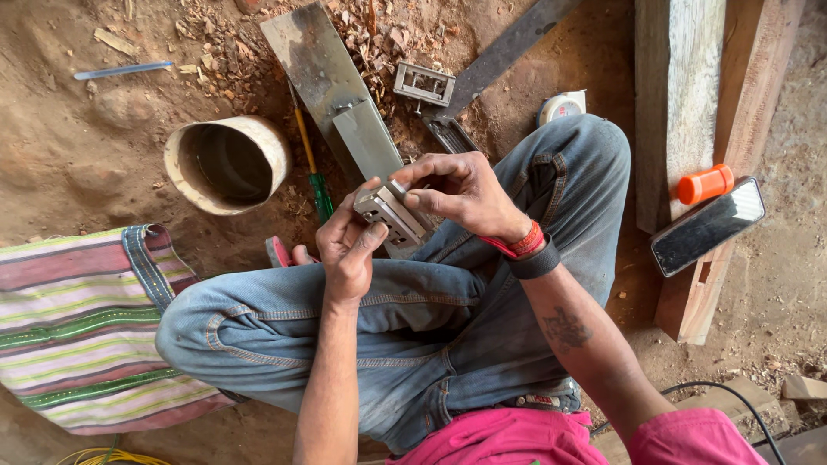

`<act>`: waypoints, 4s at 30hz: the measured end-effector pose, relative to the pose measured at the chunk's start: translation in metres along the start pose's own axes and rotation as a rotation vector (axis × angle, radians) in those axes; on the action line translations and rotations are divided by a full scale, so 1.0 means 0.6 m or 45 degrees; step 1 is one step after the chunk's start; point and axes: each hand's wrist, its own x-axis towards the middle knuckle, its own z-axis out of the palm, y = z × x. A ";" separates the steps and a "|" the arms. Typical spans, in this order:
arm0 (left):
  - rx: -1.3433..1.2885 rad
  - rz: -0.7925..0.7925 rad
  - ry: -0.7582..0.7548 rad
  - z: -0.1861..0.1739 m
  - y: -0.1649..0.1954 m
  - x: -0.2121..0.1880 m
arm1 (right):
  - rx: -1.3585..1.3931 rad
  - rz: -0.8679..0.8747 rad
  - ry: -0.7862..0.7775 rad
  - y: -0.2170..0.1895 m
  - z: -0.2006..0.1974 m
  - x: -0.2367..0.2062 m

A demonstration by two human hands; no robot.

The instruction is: The person sits on the ground and sharpens a small metal tool on a grinding stone, repeatedly rubbing the tool's edge against the stone. They periodically use a screwdriver to adjust the tool and inspect the edge.

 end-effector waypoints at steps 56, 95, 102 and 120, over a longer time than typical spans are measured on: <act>0.378 -0.224 0.268 -0.014 -0.018 0.051 | -0.920 -0.493 0.256 0.021 -0.009 0.022; 2.333 0.448 -0.614 0.046 0.074 0.075 | -1.380 -0.458 -0.012 0.015 0.047 -0.085; 2.478 0.540 -0.326 0.031 0.097 0.196 | -1.708 0.114 -0.189 0.002 0.016 0.066; 2.365 0.405 -0.281 0.055 0.115 0.190 | -1.726 -0.254 -0.053 -0.003 -0.001 0.061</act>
